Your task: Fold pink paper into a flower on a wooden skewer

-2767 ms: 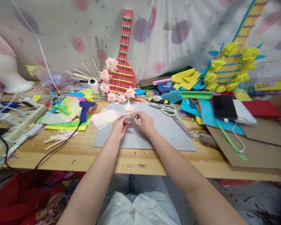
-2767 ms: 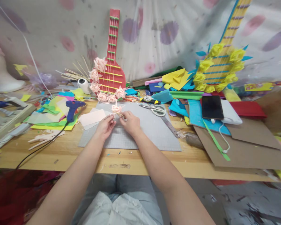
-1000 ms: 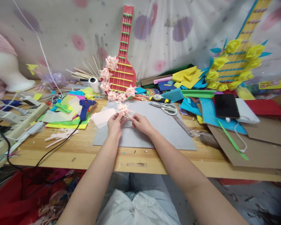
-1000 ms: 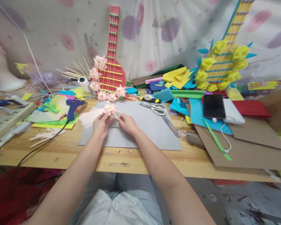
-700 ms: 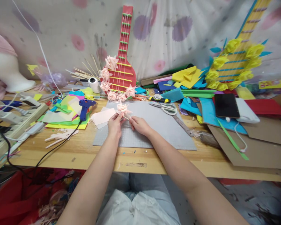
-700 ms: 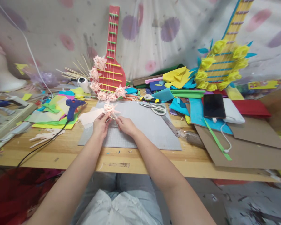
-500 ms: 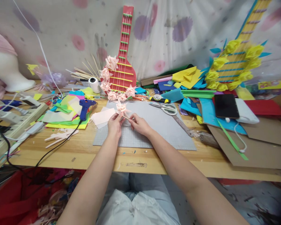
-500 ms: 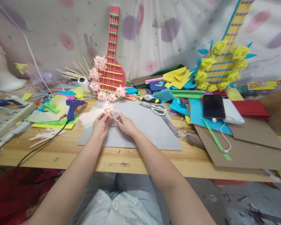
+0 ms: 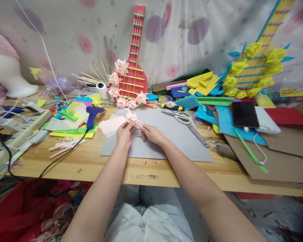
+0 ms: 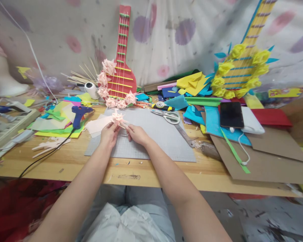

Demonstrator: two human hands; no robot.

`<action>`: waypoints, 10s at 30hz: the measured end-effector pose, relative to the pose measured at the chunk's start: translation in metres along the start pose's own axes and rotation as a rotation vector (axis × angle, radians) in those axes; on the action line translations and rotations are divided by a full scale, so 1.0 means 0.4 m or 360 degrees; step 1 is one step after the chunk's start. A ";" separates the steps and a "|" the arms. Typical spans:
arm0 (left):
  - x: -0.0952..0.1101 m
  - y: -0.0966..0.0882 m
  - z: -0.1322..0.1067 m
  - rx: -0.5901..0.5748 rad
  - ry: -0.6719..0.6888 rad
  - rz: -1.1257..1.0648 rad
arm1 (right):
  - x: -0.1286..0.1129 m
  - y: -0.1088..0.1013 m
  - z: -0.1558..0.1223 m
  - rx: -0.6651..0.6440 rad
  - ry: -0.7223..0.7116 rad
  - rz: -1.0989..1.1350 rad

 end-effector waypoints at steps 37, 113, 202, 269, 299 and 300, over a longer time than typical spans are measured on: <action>-0.008 0.000 0.001 -0.0054 -0.0001 0.0103 | 0.008 -0.030 0.002 0.0090 -0.0030 -0.0203; 0.008 -0.015 0.007 0.0208 0.0127 0.0165 | 0.019 -0.040 0.012 0.0222 0.0010 0.0076; -0.005 -0.016 0.011 0.0147 0.0066 0.0336 | 0.012 -0.015 0.001 0.0003 0.0146 -0.0224; 0.003 -0.031 0.025 0.0348 0.0019 0.0095 | -0.007 -0.017 -0.005 0.0323 0.0093 -0.0806; 0.003 -0.034 0.019 0.0373 -0.0040 -0.0036 | 0.002 0.025 -0.008 -0.0469 0.0190 0.0234; 0.003 -0.034 0.020 0.0368 -0.0041 -0.0040 | 0.003 0.030 -0.010 -0.0520 0.0213 0.0276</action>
Point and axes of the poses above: each hand's wrist, its own z-axis towards the middle knuckle, its own y-axis out of the palm, x = y × z, the point moved 7 cm from there along z, towards the middle knuckle, and after that the axes turned 14 degrees about y, right-handed, at the moved point
